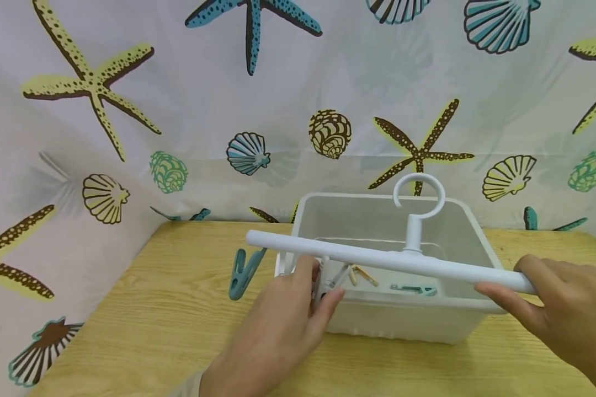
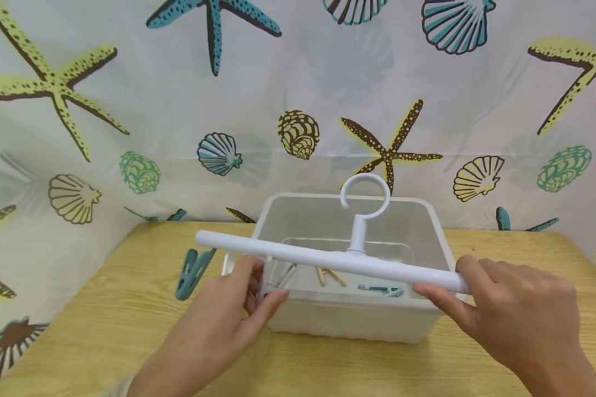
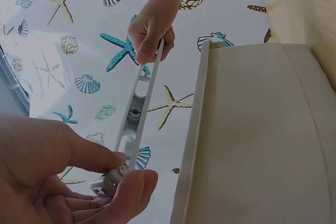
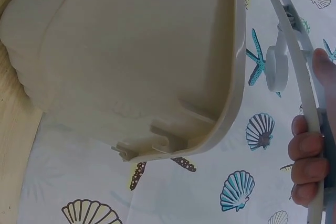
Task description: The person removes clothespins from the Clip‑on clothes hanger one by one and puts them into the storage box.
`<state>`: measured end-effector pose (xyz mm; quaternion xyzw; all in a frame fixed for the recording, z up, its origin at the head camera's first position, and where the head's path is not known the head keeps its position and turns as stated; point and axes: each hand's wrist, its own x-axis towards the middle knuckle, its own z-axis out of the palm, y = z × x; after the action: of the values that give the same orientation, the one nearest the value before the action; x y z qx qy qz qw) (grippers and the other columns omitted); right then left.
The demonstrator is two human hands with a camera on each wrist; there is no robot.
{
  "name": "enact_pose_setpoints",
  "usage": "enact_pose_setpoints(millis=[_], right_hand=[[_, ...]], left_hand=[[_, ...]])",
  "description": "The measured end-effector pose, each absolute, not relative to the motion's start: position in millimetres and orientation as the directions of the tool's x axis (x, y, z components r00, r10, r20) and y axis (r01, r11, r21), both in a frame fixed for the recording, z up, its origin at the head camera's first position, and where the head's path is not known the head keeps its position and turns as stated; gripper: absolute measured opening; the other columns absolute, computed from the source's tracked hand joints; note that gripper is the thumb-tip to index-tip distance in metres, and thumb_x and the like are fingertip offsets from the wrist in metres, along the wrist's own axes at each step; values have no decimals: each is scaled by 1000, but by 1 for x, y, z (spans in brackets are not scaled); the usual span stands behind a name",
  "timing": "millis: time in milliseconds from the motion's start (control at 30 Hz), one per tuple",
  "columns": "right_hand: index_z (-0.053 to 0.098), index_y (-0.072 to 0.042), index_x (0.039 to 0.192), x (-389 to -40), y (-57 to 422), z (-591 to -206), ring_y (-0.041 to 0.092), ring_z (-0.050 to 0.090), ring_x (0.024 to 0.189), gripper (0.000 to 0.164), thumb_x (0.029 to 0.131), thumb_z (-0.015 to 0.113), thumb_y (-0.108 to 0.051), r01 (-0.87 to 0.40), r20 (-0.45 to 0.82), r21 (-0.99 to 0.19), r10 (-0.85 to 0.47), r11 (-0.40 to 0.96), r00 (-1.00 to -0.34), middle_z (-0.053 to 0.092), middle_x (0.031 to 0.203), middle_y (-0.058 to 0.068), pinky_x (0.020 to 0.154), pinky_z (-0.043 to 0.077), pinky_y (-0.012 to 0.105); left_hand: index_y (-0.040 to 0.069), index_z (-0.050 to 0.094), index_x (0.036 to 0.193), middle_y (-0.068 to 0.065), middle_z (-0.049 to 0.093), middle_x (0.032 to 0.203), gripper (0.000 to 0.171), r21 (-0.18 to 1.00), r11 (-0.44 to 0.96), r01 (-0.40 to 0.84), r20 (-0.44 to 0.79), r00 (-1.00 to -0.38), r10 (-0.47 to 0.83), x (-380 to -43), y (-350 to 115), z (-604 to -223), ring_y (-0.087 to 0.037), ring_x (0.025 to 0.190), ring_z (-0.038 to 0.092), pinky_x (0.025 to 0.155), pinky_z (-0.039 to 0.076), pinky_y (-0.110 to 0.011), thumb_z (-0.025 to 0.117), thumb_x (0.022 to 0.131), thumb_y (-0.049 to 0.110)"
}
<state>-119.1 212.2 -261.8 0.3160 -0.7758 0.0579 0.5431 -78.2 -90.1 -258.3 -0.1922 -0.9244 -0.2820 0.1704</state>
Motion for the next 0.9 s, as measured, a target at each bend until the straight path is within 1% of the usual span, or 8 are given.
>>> enact_pose_setpoints(millis=[100,200,400,500,567,667,733,900], right_hand=[[42,-7,62,-118,212,-264,7,20,37,68,95,34,-66,-549,881,247,-421,799,-216,27,46,-9,37,12,23],[43,-7,62,-118,211,-265,6,19,38,68,95,34,-66,-550,886,238,-412,800,-215,27,46,-9,37,13,23],[42,-9,63,-116,207,-263,3,18,40,65,96,34,-65,-572,879,239,-425,785,-215,25,48,-11,38,11,21],[43,-9,64,-114,208,-263,4,19,40,65,96,32,-65,-552,863,257,-445,793,-238,25,48,-11,39,10,21],[43,-9,65,-114,208,-263,5,20,40,66,96,29,-66,-524,842,271,-462,808,-277,25,47,-11,40,9,21],[42,-10,66,-114,208,-264,7,20,40,67,96,26,-67,-487,822,284,-471,826,-321,24,47,-9,42,8,22],[42,-10,65,-114,209,-264,8,19,40,67,96,25,-68,-477,822,282,-466,833,-328,24,47,-9,42,8,23],[41,-10,63,-114,211,-262,7,18,40,67,97,28,-66,-484,852,284,-449,828,-269,22,46,-9,42,7,24]], left_hand=[[3,47,105,2,45,65,24,462,750,472,447,-855,263,-78,-92,-259,-9,53,44,50,40,-22,64,94,17],[5,50,105,3,45,63,25,415,755,507,516,-815,264,-77,-92,-260,-9,53,44,50,40,-22,68,91,15],[8,54,96,3,54,63,25,272,783,560,637,-714,289,-71,-94,-263,-6,49,44,48,39,-20,75,85,13],[8,54,94,1,57,63,25,166,798,580,677,-655,335,-72,-92,-267,-8,48,48,46,40,-22,76,82,9],[8,54,92,0,57,62,26,113,805,582,692,-628,357,-73,-92,-271,-8,48,49,44,39,-24,77,80,7],[8,53,92,2,52,57,26,83,816,572,688,-625,368,-75,-91,-275,-7,46,47,41,36,-24,77,80,7],[8,53,91,3,51,56,26,85,820,566,683,-633,365,-76,-91,-276,-6,45,44,41,33,-23,77,81,9],[8,54,85,4,52,57,27,88,828,553,704,-623,341,-78,-89,-275,-7,45,45,41,33,-23,79,81,16]])
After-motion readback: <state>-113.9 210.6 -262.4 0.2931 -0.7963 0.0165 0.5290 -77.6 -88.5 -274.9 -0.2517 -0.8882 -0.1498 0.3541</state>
